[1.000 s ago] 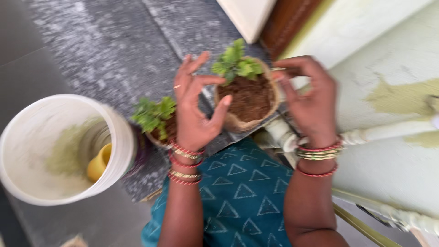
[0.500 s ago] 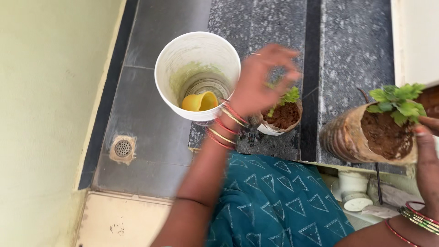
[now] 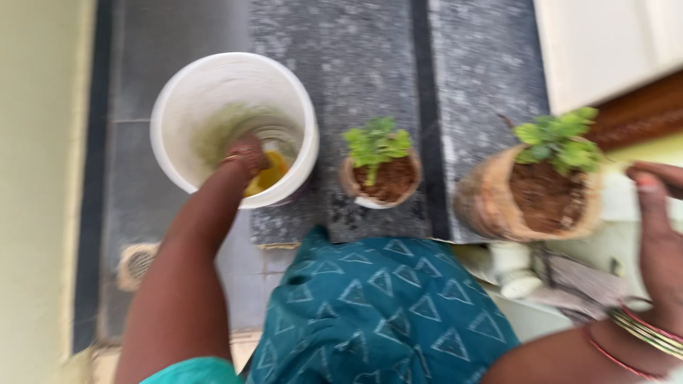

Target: The person uses a thin stick to mix soil in a small pot and pours water from a yellow jug into the container.

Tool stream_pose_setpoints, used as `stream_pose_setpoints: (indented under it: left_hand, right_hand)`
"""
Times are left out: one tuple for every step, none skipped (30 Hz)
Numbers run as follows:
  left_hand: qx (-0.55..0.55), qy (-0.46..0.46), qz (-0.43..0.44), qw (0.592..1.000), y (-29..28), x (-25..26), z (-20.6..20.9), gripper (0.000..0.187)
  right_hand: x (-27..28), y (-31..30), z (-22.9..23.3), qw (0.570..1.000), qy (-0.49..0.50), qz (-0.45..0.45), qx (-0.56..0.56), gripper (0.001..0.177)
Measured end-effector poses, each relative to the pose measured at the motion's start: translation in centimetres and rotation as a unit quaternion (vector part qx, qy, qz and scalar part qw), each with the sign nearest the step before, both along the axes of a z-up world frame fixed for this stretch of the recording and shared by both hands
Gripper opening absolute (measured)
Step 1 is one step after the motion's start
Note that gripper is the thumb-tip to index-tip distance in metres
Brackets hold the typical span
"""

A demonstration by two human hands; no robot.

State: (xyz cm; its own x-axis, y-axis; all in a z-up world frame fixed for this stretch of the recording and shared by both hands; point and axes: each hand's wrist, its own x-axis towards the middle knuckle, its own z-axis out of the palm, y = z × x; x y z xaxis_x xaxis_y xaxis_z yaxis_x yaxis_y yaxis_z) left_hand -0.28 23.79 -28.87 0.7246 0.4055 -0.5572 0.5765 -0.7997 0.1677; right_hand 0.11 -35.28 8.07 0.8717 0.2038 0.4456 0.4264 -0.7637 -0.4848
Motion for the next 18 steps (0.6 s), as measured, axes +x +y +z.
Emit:
stream_pose_setpoints:
  left_hand:
    - [-0.003,-0.014,-0.018,1.000,0.2,-0.1,-0.2,0.059]
    - [0.004,-0.038,-0.012,0.999,0.6,-0.7,0.0,0.064]
    - [-0.060,-0.044,0.087,0.993,0.9,-0.9,0.4,0.059]
    - [-0.064,-0.044,0.098,0.992,1.4,-1.4,1.0,0.054]
    - [-0.063,-0.049,0.109,0.991,2.4,-1.5,2.0,0.050]
    - [-0.123,-0.052,0.178,0.975,2.9,-2.1,2.7,0.040]
    - [-0.107,-0.070,0.183,0.975,3.4,-1.8,3.3,0.039]
    - [-0.136,-0.079,0.219,0.963,3.9,-1.8,3.8,0.036]
    - [-0.163,-0.089,0.259,0.948,4.7,-2.4,4.4,0.034]
    - [-0.172,-0.133,0.247,0.944,5.2,-2.7,5.2,0.033]
    - [-0.180,-0.175,0.237,0.939,6.0,-3.4,6.1,0.032]
    - [-0.172,-0.204,0.245,0.932,6.6,-3.5,7.2,0.031]
    - [-0.163,-0.236,0.254,0.924,6.8,-3.5,8.1,0.030]
    - [-0.167,-0.255,0.269,0.914,7.1,-3.9,9.2,0.031]
    - [-0.171,-0.275,0.285,0.902,7.9,-4.5,10.7,0.032]
    - [-0.189,-0.323,0.277,0.885,8.4,-4.9,12.1,0.030]
    - [-0.206,-0.369,0.270,0.865,8.6,-5.2,13.4,0.028]
    - [-0.223,-0.415,0.262,0.842,8.2,-5.2,14.8,0.027]
  right_hand:
    - [0.4,0.6,0.6,1.000,-0.011,0.011,-0.004,0.007]
    - [0.8,1.1,1.2,0.999,-0.022,0.023,-0.010,0.006]
    - [0.9,1.6,1.6,1.000,-0.018,0.016,-0.011,0.004]
    - [0.9,2.1,1.9,1.000,-0.002,-0.001,-0.004,0.007]
    - [1.1,2.6,1.9,1.000,0.007,-0.016,0.011,0.011]
    - [1.1,2.8,2.1,1.000,0.007,-0.008,0.001,0.009]
    - [1.1,2.9,2.2,1.000,0.008,0.004,-0.006,0.007]
    - [1.0,2.9,2.3,1.000,0.021,-0.002,0.016,0.010]
    - [1.1,3.1,2.2,0.999,0.034,-0.002,0.040,0.013]
    - [1.0,3.1,2.2,0.999,0.027,-0.005,0.041,0.013]
    - [1.0,3.1,2.2,0.999,0.024,-0.005,0.041,0.013]
    - [0.8,3.0,2.2,0.999,0.020,-0.006,0.042,0.013]
    - [0.7,3.0,2.2,0.999,0.021,-0.004,0.048,0.012]
    - [0.7,2.9,2.2,0.998,0.021,-0.002,0.053,0.012]
    - [0.7,2.9,2.2,0.998,0.021,0.001,0.059,0.012]
    - [0.8,2.9,2.1,0.997,0.030,0.002,0.068,0.012]
    - [1.0,3.0,2.0,0.996,0.040,0.005,0.076,0.012]
    - [1.1,3.1,2.0,0.995,0.050,0.007,0.083,0.012]
